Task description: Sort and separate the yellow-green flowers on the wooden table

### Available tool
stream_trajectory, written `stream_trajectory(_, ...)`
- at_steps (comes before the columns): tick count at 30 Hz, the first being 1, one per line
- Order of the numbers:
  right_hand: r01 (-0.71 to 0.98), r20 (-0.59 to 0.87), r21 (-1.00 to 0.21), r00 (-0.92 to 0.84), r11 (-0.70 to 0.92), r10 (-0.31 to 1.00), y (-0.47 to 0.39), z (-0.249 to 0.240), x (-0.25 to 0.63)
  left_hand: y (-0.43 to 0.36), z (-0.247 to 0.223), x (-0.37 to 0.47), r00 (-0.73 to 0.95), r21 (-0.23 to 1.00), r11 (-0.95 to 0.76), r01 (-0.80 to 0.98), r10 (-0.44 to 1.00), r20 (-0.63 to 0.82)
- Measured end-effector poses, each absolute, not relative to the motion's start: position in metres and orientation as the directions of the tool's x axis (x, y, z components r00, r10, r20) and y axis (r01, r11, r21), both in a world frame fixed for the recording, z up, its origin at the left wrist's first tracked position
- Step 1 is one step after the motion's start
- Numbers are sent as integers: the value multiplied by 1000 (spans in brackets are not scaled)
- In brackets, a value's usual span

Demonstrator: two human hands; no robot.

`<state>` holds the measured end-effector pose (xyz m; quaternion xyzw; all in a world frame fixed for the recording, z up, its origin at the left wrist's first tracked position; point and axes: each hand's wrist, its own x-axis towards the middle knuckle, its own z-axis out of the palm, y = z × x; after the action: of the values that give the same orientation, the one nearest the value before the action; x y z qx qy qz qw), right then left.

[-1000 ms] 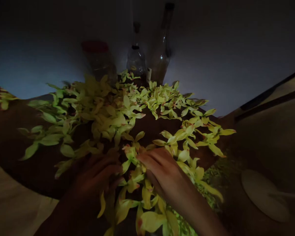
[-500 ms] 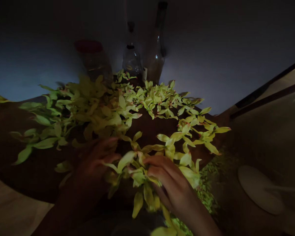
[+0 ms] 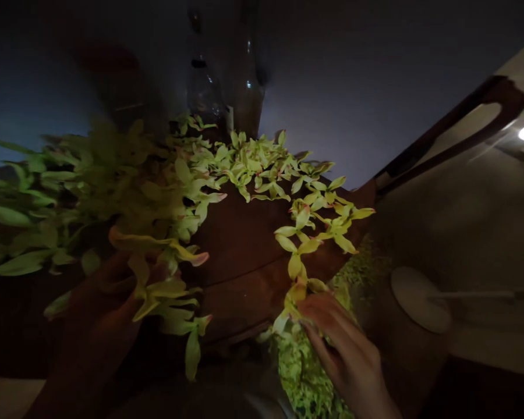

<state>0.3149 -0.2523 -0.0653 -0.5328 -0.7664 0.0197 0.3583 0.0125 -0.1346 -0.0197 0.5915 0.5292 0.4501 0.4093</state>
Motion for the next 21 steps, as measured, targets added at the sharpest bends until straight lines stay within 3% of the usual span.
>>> stream_trajectory(3,769,510,-465,-172,438,843,-244,-63,309,-135,-20,11,35,950,-130,284,992,125)
stream_trajectory(12,770,545,-460,-149,443,825,-228,-60,302,-137,-17,6,-1,919,-163,359,985,175)
stream_trajectory(21,693,473,-638,8,336,881,-225,-41,292,-138,-16,5,-16,911,-160,380,984,180)
